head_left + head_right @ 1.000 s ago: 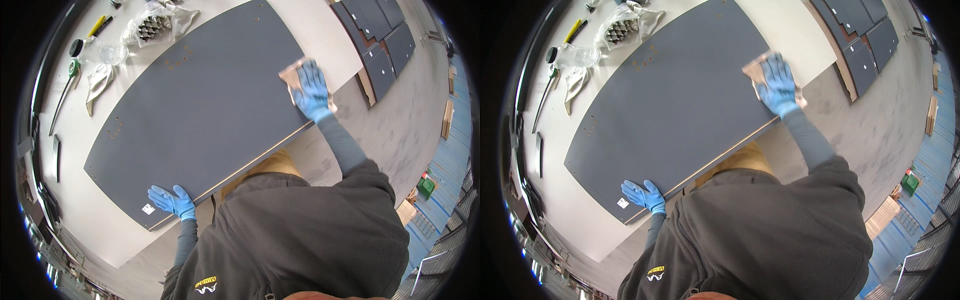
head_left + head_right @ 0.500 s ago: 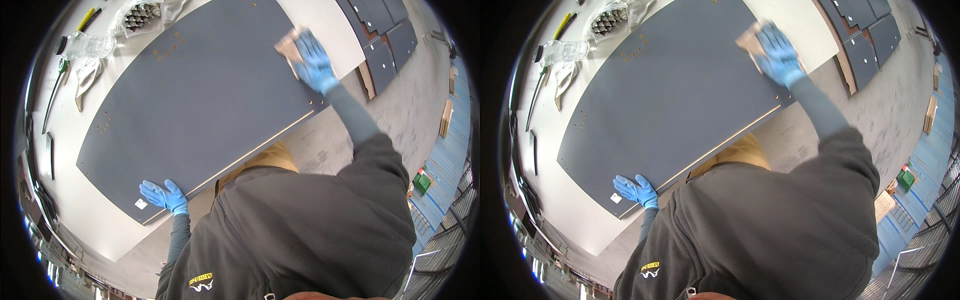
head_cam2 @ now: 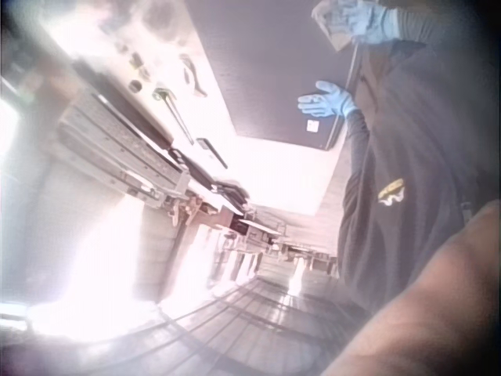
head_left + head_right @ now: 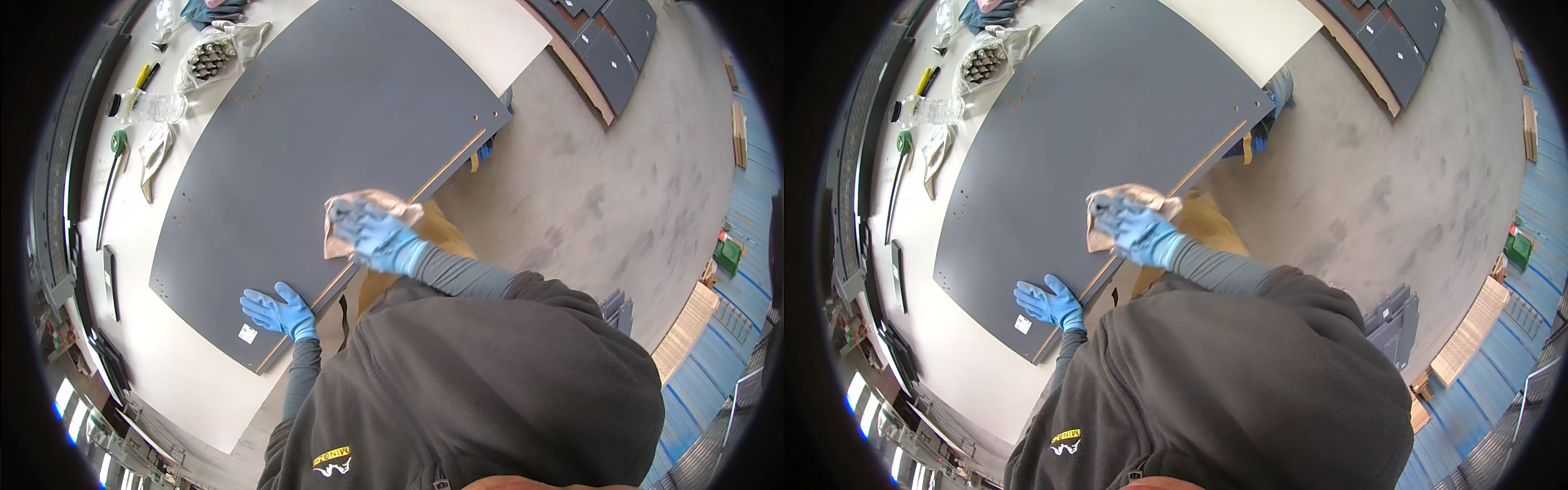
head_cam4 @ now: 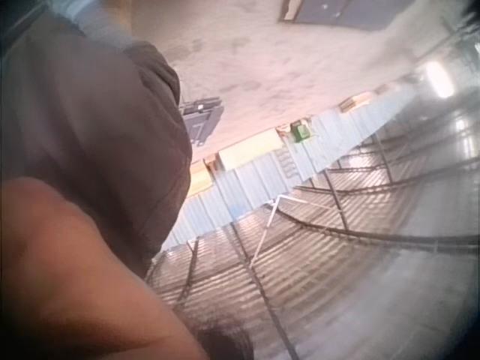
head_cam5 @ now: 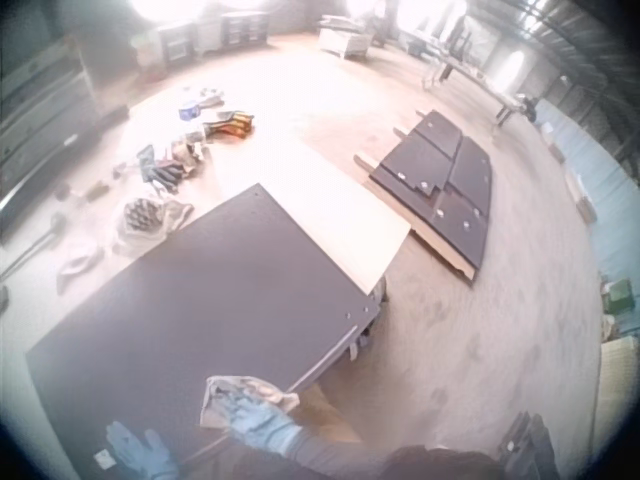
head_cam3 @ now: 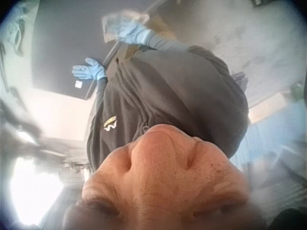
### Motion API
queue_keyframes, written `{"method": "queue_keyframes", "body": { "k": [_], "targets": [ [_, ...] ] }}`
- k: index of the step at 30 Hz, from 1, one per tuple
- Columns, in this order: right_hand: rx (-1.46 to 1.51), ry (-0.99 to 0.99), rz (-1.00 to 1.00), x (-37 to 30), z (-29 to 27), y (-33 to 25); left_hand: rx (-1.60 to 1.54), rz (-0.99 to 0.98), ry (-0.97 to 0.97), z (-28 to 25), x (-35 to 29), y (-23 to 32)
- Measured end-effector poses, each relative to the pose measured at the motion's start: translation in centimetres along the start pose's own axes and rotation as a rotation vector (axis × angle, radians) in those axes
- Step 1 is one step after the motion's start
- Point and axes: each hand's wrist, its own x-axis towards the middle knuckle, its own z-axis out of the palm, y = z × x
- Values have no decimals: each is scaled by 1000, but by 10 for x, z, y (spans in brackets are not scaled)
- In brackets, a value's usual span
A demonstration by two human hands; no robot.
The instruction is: The person wipes the surfaces of several dark gray panels with a cloth, flipping each panel to clean both sides. They then stack the cleaned panels on the floor and continue wiping additional panels on a workbench.
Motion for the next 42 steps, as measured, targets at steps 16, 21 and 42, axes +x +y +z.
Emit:
{"method": "queue_keyframes", "body": {
  "k": [16,21,42],
  "targets": [
    [-412,492,519,-74,-55,250,-45,40,52,-9,-1,9],
    [-461,376,458,-40,-13,137,-90,29,20,-20,-2,8],
    [109,23,-665,149,255,-502,-999,-726,405,-92,-143,-428]
  ]
}}
